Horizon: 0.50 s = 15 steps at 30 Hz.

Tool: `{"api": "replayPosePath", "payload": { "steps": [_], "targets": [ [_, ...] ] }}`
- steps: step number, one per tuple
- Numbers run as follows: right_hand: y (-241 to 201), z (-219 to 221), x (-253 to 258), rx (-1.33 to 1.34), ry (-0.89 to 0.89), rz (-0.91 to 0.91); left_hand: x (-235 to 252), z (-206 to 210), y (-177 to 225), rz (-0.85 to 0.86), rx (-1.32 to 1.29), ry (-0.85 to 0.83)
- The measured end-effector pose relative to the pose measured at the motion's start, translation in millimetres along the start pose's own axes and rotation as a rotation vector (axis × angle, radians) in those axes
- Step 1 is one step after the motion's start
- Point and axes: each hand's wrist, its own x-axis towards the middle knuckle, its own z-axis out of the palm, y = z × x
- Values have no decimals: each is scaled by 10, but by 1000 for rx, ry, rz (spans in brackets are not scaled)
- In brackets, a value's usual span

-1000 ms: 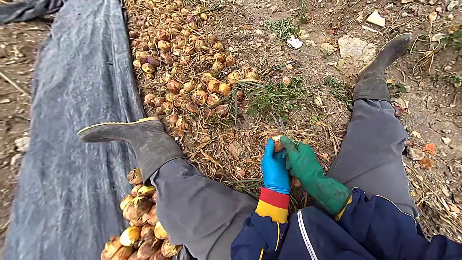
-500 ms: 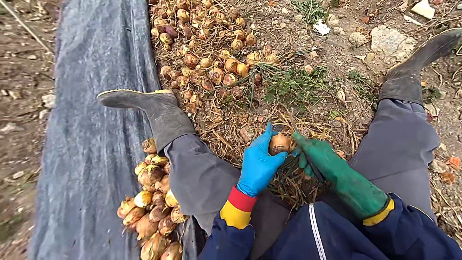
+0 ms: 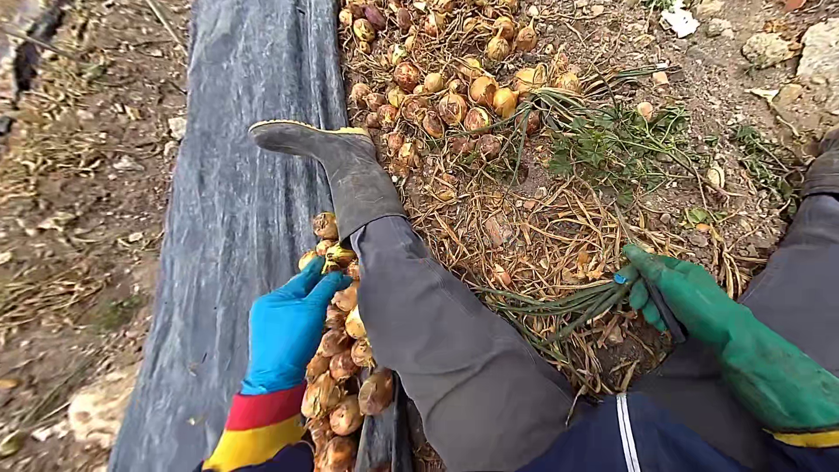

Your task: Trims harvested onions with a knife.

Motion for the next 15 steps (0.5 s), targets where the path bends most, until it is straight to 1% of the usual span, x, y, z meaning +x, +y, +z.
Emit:
{"api": "replayPosePath", "payload": {
  "steps": [2, 5, 7, 9, 12, 13, 15],
  "targets": [
    [-42, 43, -12, -43, 6, -18, 519, 357, 255, 92, 35, 44],
    [-39, 33, -92, -66, 9, -75, 1499, 978, 604, 189, 152, 54],
    [11, 43, -195, -65, 33, -92, 2141, 1369, 739, 148, 228, 7],
    [43, 71, -334, -48, 71, -73, 2646, 1665, 786, 63, 291, -68],
    [63, 150, -556, -24, 104, -5, 3047, 2007, 785, 16, 353, -129],
    [72, 182, -582, -20, 100, 3, 3132, 2076, 777, 25, 384, -144],
    [107, 247, -571, -10, 81, 19, 3226, 2128, 783, 101, 448, -152]
  ]
}}
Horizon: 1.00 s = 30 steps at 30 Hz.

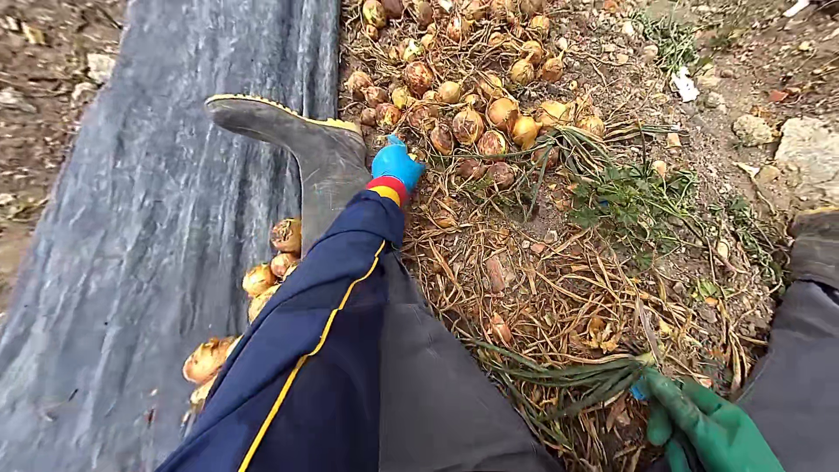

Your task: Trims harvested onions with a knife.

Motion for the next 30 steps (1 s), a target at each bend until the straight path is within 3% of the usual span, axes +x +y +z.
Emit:
{"api": "replayPosePath", "payload": {
  "steps": [3, 5, 7, 10, 13, 17, 21, 26, 30],
  "targets": [
    [5, 125, 128, 13, -99, 37, -231, -206, 116, 202, -14, 49],
    [-28, 250, 240, 25, -215, 53, -620, -475, 208, 253, -189, 103],
    [-105, 437, 327, 49, -332, 49, -1109, -691, 278, 150, -567, 154],
    [-304, 750, 347, 92, -503, 47, -1879, -763, 438, -133, -1382, 110],
    [-446, 961, 208, 174, -612, 83, -2700, -485, 643, -323, -1776, 43],
    [-364, 1077, 143, 304, -462, 58, -3658, 88, 1001, -416, -1844, -72],
    [-383, 821, 131, 317, -179, 30, -4424, 306, 1411, -427, -1607, -294],
    [-350, 625, 146, 257, -71, 8, -4574, 347, 1674, -371, -1613, -510],
    [-334, 566, 151, 208, -74, 24, -4468, 439, 1685, -322, -1618, -512]
  ]
}}
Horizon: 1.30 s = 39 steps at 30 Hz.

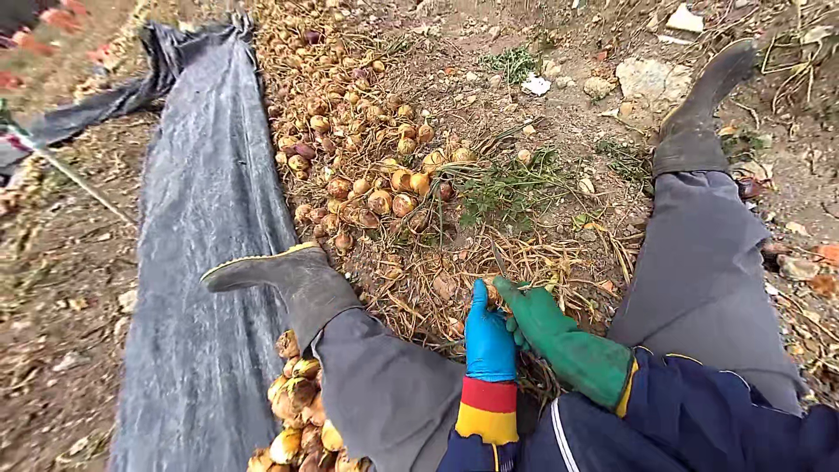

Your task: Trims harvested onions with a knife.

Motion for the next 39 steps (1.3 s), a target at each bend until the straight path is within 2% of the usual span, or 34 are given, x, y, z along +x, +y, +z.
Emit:
{"api": "replayPosePath", "payload": {
  "steps": [5, 8, 9, 11, 13, 15, 20, 24, 27, 29, 31, 32, 34, 37, 39],
  "targets": [
    [26, 18, 27, 195, -88, 31, 162, -76, -19, 133, 41, 57],
    [-41, -9, -228, 250, -256, -68, 367, -196, 110, 218, 76, 152],
    [-57, -37, -318, 219, -303, -100, 438, -299, 184, 282, 177, 201],
    [-60, -166, -293, 68, -280, -144, 471, -464, 389, 411, 607, 238],
    [-29, -310, -181, -177, -185, -116, 256, -497, 551, 477, 969, 141],
    [-45, -375, -90, -306, -123, -90, 59, -449, 582, 520, 1117, -3],
    [38, -348, -50, -241, -113, -92, -90, -459, 360, 539, 1220, -195],
    [120, -323, -34, -122, -180, -57, -26, -559, 289, 500, 1185, -249],
    [82, -245, -54, -110, -231, -10, -55, -637, 282, 556, 1214, -228],
    [14, -171, -167, -106, -301, -3, -145, -755, 393, 652, 1322, -137],
    [-54, -142, -327, -88, -426, -28, -250, -1020, 667, 739, 1440, 106],
    [-74, -146, -393, -76, -497, -28, -317, -1258, 852, 701, 1473, 255],
    [-107, -190, -417, -63, -600, -10, -509, -1841, 1238, 515, 1502, 498],
    [-47, -335, -197, -169, -641, -58, -858, -2489, 1665, 262, 1506, 663],
    [-25, -440, -66, -250, -576, -56, -902, -2540, 1849, 320, 1461, 733]
  ]
}}
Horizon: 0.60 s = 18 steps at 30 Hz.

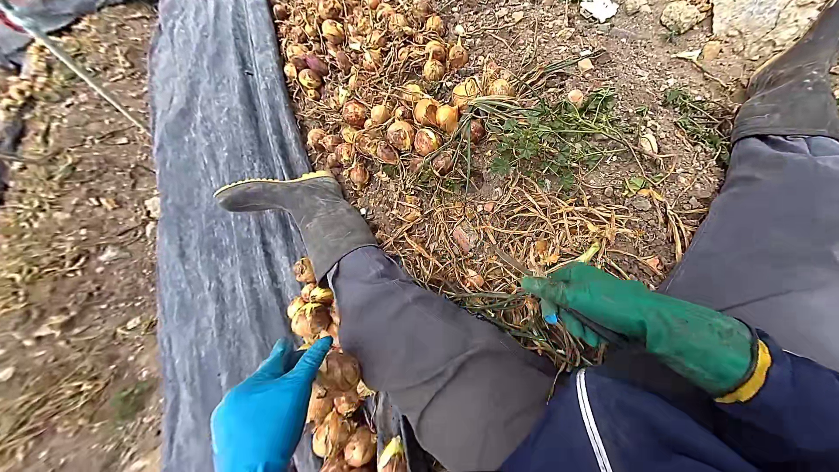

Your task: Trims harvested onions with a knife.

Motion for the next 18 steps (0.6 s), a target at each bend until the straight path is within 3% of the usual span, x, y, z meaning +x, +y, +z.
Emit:
{"api": "replayPosePath", "payload": {
  "steps": [3, 5, 8, 11, 15, 18],
  "targets": [
    [25, -161, 40, -5, 72, 73, 263, 160, 588, 200, -226, 143],
    [60, -233, 46, -10, 136, 76, 607, 569, 1159, 378, -275, 69],
    [145, -297, 4, 55, 244, 69, 1322, 1423, 2020, 586, -120, -162],
    [237, -244, -74, 148, 391, 72, 1957, 2145, 2640, 723, 30, -147],
    [475, -289, -65, 218, 450, 82, 2298, 2465, 2983, 754, 169, -53],
    [469, -372, -15, 237, 418, 56, 2292, 2424, 2955, 613, 194, -161]
  ]
}}
